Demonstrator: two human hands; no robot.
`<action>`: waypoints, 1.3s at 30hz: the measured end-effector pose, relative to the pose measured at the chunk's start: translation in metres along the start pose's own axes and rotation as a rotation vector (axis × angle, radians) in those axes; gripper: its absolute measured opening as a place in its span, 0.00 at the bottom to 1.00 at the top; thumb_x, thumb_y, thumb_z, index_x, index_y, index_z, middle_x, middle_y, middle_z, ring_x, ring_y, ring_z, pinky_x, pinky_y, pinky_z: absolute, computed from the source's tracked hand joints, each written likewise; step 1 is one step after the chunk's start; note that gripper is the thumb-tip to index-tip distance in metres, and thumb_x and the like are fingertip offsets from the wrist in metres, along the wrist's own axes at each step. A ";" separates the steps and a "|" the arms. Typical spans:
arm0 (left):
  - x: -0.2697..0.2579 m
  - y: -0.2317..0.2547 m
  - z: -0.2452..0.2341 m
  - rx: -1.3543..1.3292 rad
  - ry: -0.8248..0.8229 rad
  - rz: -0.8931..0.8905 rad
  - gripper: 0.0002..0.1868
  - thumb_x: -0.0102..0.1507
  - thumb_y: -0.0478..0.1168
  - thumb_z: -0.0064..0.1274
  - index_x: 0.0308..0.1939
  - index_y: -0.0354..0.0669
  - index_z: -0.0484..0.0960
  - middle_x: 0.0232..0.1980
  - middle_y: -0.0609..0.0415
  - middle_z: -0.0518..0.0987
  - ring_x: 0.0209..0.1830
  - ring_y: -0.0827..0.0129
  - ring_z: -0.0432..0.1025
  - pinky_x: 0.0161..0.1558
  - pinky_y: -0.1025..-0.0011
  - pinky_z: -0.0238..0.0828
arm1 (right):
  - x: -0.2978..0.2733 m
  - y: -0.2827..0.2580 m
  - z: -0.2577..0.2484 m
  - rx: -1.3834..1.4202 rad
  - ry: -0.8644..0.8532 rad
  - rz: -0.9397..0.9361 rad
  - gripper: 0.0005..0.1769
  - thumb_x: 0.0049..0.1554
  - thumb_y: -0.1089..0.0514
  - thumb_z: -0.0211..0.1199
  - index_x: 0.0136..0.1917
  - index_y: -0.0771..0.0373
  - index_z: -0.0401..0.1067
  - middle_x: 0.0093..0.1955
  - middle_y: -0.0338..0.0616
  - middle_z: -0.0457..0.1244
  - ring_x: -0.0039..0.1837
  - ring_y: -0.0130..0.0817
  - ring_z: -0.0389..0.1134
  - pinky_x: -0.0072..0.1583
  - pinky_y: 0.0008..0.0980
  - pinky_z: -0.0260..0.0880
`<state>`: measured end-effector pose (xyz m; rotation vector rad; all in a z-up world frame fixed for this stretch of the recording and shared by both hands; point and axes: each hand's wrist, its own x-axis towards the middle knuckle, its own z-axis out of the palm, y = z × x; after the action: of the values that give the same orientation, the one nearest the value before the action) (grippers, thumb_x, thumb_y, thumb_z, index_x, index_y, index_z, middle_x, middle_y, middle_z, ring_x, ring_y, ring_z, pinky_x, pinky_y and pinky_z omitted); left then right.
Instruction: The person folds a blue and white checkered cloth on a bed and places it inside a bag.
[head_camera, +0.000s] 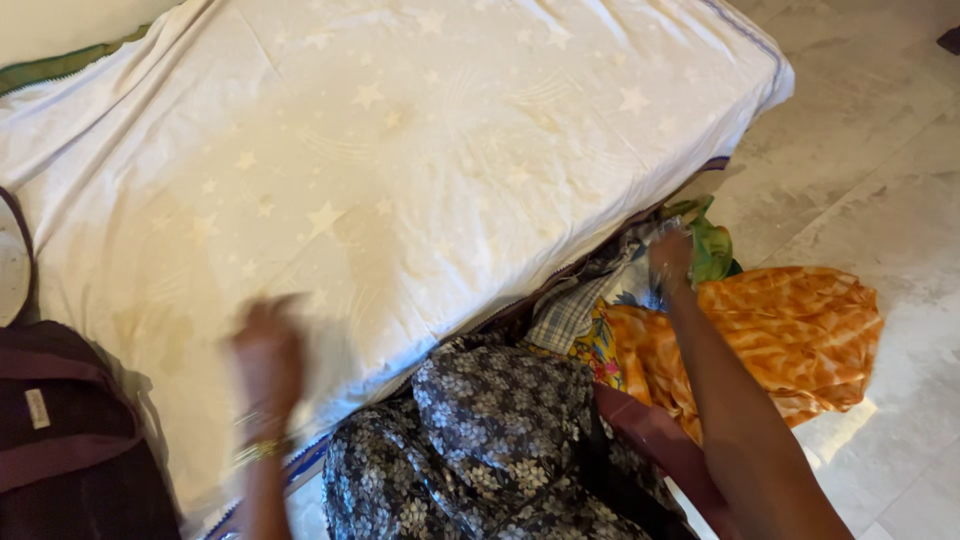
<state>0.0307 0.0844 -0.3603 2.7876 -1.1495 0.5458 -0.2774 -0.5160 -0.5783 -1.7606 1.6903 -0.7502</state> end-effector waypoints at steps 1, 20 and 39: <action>0.012 0.038 0.018 0.060 -0.547 -0.140 0.21 0.77 0.54 0.40 0.69 0.52 0.73 0.49 0.43 0.82 0.53 0.54 0.75 0.62 0.48 0.69 | -0.026 0.018 0.006 -0.232 -0.170 -0.070 0.16 0.63 0.64 0.54 0.61 0.58 0.75 0.67 0.48 0.51 0.59 0.38 0.63 0.55 0.37 0.66; 0.022 0.140 0.077 -0.210 -0.768 -0.209 0.70 0.48 0.65 0.71 0.80 0.73 0.34 0.80 0.33 0.14 0.76 0.25 0.08 0.66 0.20 0.20 | -0.163 0.038 0.052 -1.327 -0.959 -0.973 0.10 0.61 0.51 0.59 0.53 0.53 0.77 0.75 0.47 0.44 0.67 0.45 0.63 0.61 0.47 0.65; 0.011 0.133 0.100 -0.221 -0.607 -0.189 0.73 0.40 0.79 0.64 0.81 0.76 0.39 0.81 0.35 0.17 0.77 0.26 0.11 0.65 0.19 0.19 | -0.162 -0.077 -0.041 -0.778 -0.910 -0.863 0.31 0.53 0.48 0.69 0.65 0.60 0.64 0.41 0.47 0.71 0.43 0.40 0.72 0.47 0.42 0.71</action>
<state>-0.0249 -0.0381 -0.4586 2.8857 -0.9202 -0.4495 -0.2623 -0.3527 -0.4943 -2.7763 0.5471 0.5113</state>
